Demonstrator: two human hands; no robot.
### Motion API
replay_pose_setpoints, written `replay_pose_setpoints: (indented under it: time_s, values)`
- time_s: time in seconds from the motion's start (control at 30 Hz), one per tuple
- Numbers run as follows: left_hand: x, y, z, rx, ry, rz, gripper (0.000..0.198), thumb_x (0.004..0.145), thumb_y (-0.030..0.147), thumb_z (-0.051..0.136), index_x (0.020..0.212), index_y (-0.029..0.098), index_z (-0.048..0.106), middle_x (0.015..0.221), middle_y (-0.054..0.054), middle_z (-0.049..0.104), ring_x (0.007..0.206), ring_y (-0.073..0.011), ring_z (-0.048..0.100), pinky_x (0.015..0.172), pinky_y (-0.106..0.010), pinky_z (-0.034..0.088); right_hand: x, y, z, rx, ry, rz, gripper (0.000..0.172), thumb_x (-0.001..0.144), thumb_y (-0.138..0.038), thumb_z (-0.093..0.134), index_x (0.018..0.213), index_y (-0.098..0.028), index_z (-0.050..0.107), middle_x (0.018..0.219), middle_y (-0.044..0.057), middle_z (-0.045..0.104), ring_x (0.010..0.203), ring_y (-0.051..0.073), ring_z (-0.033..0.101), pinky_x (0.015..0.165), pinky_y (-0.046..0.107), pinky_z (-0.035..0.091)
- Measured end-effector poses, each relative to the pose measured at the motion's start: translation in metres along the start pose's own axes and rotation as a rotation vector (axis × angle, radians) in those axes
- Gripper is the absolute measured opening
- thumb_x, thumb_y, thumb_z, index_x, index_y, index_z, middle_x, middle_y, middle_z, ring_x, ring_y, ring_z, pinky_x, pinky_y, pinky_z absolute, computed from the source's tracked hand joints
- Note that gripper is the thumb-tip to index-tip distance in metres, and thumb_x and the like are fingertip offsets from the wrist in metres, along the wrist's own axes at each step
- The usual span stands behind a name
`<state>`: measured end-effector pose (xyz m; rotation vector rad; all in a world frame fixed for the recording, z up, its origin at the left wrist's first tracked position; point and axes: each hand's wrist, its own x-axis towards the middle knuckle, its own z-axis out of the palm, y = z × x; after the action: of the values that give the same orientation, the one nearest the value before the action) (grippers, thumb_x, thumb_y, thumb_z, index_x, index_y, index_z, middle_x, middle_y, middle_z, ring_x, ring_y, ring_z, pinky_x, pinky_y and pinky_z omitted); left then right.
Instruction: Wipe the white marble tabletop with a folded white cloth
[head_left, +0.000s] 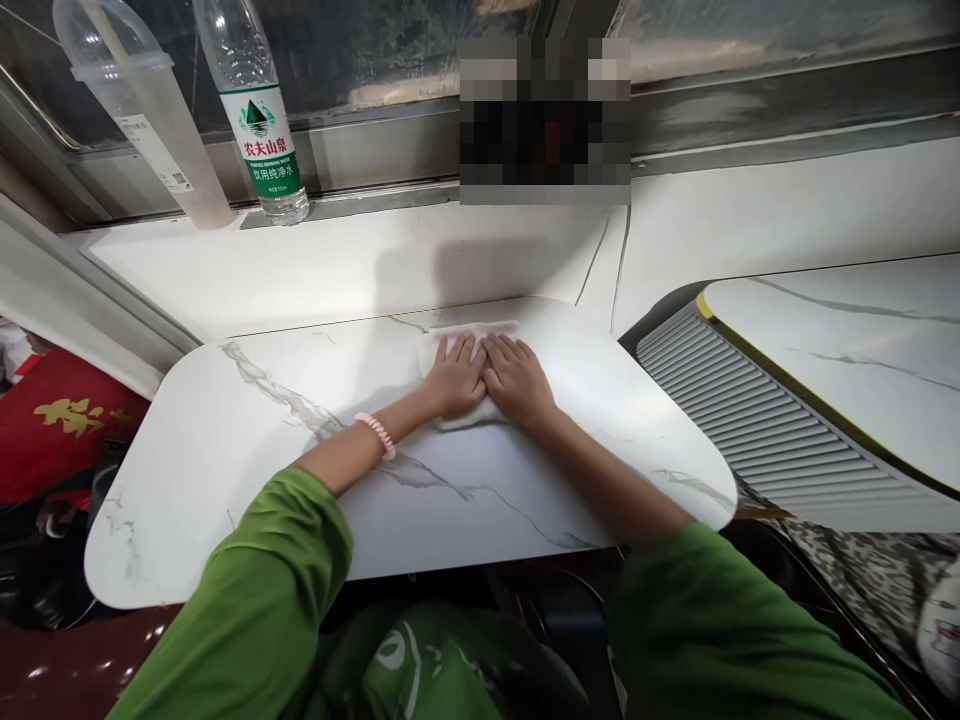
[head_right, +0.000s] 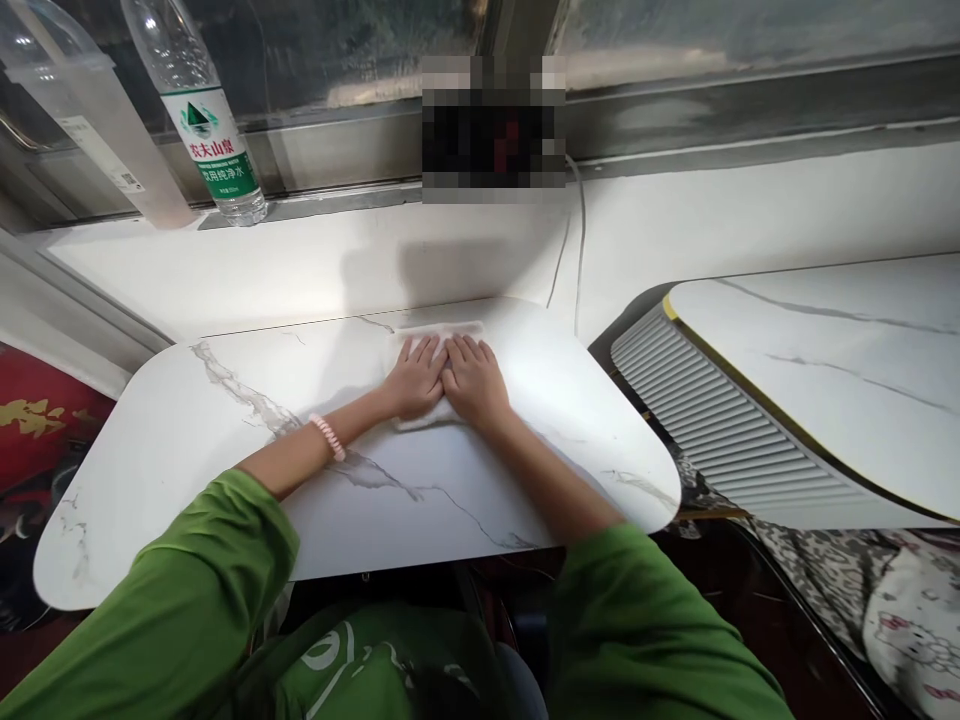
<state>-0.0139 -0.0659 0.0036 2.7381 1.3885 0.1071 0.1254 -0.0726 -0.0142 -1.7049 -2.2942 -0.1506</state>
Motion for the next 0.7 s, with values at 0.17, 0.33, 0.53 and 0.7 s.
replay_pose_setpoints:
  time_s: [0.17,0.33,0.53,0.7]
  values:
    - [-0.107,0.023,-0.005,-0.028,0.001,0.064,0.064,0.095,0.031,0.034,0.150,-0.001,0.025,0.158,-0.024,0.021,0.148,-0.0350,0.012,0.119,-0.054,0.005,-0.084,-0.067,-0.020,-0.018,0.025,-0.046,0.056,0.088,-0.019,0.034,0.139,0.000,0.048,0.147,0.017,0.048,0.139,0.027,0.039,0.116,0.044,0.027]
    - [-0.196,0.045,-0.008,-0.004,0.015,0.052,0.068,0.094,0.035,0.035,0.148,-0.005,0.027,0.156,-0.028,0.020,0.147,-0.0405,0.011,0.118,-0.058,0.005,-0.143,-0.116,-0.040,0.036,0.031,-0.185,0.060,0.085,-0.020,0.038,0.141,0.001,0.045,0.149,0.018,0.044,0.142,0.029,0.032,0.118,0.046,0.025]
    - [-0.185,0.009,-0.006,0.024,0.030,0.017,0.065,0.094,0.032,0.033,0.147,-0.004,0.029,0.155,-0.026,0.025,0.147,-0.0376,0.016,0.118,-0.057,0.008,-0.105,-0.129,-0.030,0.105,-0.025,-0.169,0.058,0.086,-0.022,0.039,0.140,-0.001,0.047,0.148,0.018,0.046,0.140,0.029,0.036,0.117,0.045,0.023]
    - [-0.113,-0.066,-0.007,0.057,0.048,-0.008,0.060,0.095,0.027,0.031,0.147,-0.002,0.032,0.155,-0.024,0.030,0.146,-0.0329,0.023,0.119,-0.054,0.012,-0.009,-0.124,-0.003,0.164,-0.047,-0.070,0.056,0.088,-0.020,0.035,0.140,-0.001,0.046,0.147,0.017,0.046,0.139,0.028,0.037,0.117,0.044,0.021]
